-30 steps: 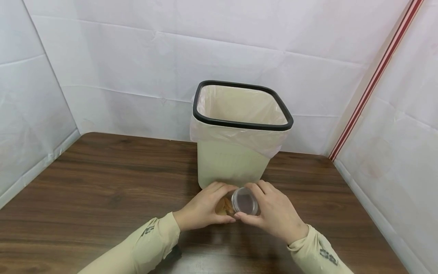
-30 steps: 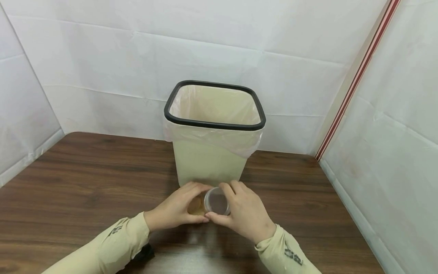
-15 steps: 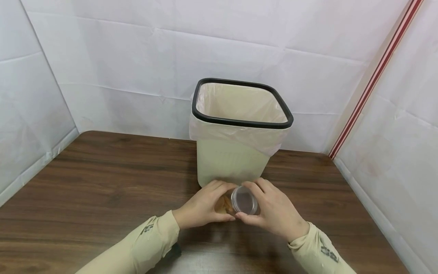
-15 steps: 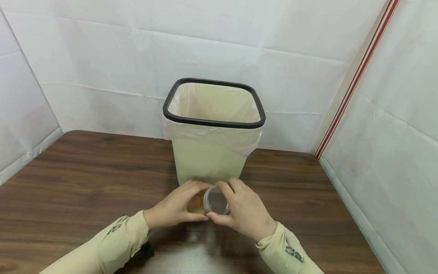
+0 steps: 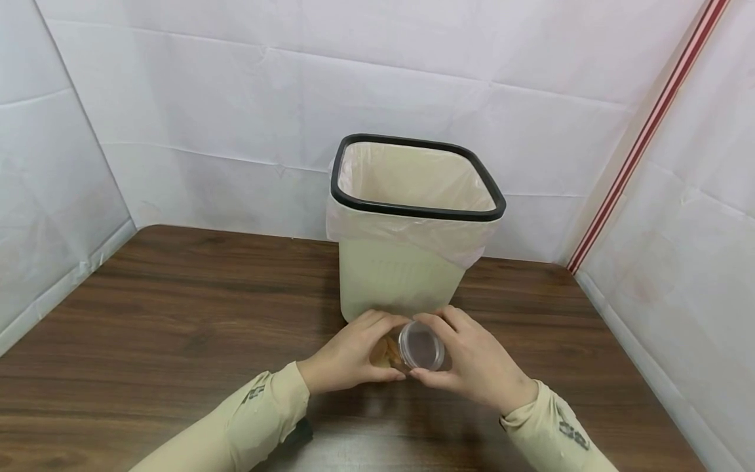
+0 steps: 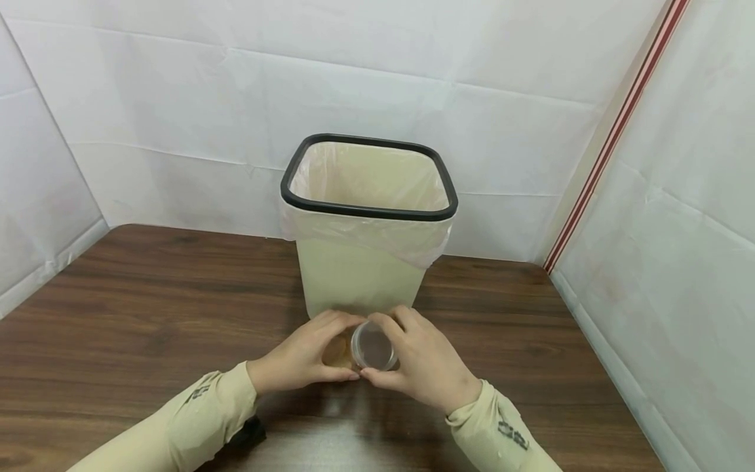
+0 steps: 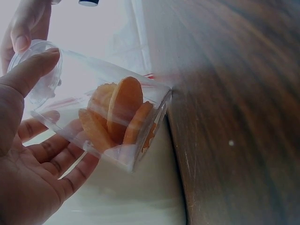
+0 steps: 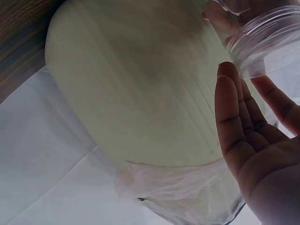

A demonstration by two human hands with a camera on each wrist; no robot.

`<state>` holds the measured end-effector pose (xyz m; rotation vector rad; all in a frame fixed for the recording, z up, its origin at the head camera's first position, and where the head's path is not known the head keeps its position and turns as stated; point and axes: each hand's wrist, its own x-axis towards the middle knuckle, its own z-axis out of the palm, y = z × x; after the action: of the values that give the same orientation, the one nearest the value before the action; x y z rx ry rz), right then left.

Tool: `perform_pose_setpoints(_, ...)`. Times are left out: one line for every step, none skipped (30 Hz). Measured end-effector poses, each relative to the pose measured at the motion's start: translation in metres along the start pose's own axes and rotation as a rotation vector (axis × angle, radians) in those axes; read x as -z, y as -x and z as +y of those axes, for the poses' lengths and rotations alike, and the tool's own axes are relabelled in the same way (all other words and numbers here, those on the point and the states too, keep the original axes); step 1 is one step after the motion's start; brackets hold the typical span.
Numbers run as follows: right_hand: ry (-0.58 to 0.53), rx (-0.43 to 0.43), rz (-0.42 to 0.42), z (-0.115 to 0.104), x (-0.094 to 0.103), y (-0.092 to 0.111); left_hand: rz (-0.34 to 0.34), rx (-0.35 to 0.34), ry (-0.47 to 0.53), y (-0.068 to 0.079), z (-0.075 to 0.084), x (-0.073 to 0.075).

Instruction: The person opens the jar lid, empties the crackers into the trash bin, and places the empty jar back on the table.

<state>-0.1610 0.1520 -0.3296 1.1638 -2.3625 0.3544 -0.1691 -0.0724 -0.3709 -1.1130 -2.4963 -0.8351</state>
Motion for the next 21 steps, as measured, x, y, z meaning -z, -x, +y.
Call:
perform_pose_setpoints(-0.004, 0.005, 0.0, 0.0002, 0.0, 0.0, -0.001, 0.001, 0.0, 0.0001, -0.0001, 0.0)
perform_pose_setpoints(-0.007, 0.008, -0.001, 0.0005, 0.0, 0.0001, -0.001, 0.002, 0.002, 0.0001, 0.0, 0.0)
perform_pose_setpoints(-0.012, 0.013, -0.002, 0.0006, 0.0001, 0.0001, 0.0, 0.001, 0.003, 0.0001, 0.0001, 0.0)
perform_pose_setpoints(-0.016, 0.017, -0.003, 0.0008, 0.0002, 0.0002, 0.0, 0.002, 0.004, 0.0001, 0.0, -0.0001)
perform_pose_setpoints(-0.02, 0.021, -0.003, 0.001, 0.0003, 0.0002, 0.001, 0.002, 0.005, 0.0001, 0.0001, -0.0001)
perform_pose_setpoints(-0.023, 0.025, -0.004, 0.0013, 0.0005, 0.0003, 0.002, 0.002, 0.005, 0.0001, 0.0001, -0.0001)
perform_pose_setpoints(-0.025, 0.029, -0.004, 0.0017, 0.0006, 0.0003, 0.003, 0.002, 0.004, 0.0001, 0.0, -0.0001)
perform_pose_setpoints(-0.029, 0.034, -0.004, 0.002, 0.0009, 0.0003, 0.004, 0.002, 0.003, 0.0, 0.0, -0.0001)
perform_pose_setpoints(-0.032, 0.04, -0.004, 0.0023, 0.001, 0.0002, 0.004, 0.002, 0.003, 0.0, -0.0001, -0.0002)
perform_pose_setpoints(-0.035, 0.046, -0.003, 0.0028, 0.0013, 0.0002, 0.004, 0.004, 0.002, 0.0001, -0.0003, -0.0002)
perform_pose_setpoints(-0.038, 0.051, -0.003, 0.0033, 0.0015, 0.0001, 0.003, 0.003, 0.002, 0.0, -0.0003, -0.0003)
perform_pose_setpoints(-0.041, 0.054, -0.004, 0.0038, 0.0016, 0.0002, 0.002, 0.003, 0.003, 0.0, -0.0003, -0.0003)
perform_pose_setpoints(-0.044, 0.059, -0.004, 0.0043, 0.0016, 0.0001, 0.001, 0.004, 0.004, 0.0001, -0.0005, -0.0003)
perform_pose_setpoints(-0.047, 0.062, -0.005, 0.0046, 0.0018, 0.0001, 0.0, 0.004, 0.004, 0.0, -0.0005, -0.0003)
perform_pose_setpoints(-0.048, 0.065, -0.006, 0.005, 0.0018, 0.0, -0.001, 0.004, 0.006, 0.0001, -0.0006, -0.0003)
perform_pose_setpoints(-0.05, 0.065, -0.007, 0.0052, 0.0019, 0.0, -0.002, 0.005, 0.006, 0.0002, -0.0005, -0.0002)
perform_pose_setpoints(-0.05, 0.067, -0.008, 0.0054, 0.0019, 0.0001, -0.003, 0.005, 0.007, 0.0003, -0.0004, -0.0001)
perform_pose_setpoints(-0.052, 0.07, -0.008, 0.0054, 0.0019, 0.0, -0.003, 0.005, 0.008, 0.0004, -0.0004, 0.0)
perform_pose_setpoints(-0.052, 0.072, -0.009, 0.0054, 0.0022, 0.0, -0.003, 0.005, 0.008, 0.0005, -0.0003, 0.0002)
perform_pose_setpoints(-0.053, 0.073, -0.011, 0.0054, 0.0023, 0.0, -0.003, 0.005, 0.01, 0.0005, -0.0002, 0.0003)
perform_pose_setpoints(-0.055, 0.078, -0.012, 0.0056, 0.0024, 0.0001, -0.004, 0.004, 0.011, 0.0007, -0.0001, 0.0005)
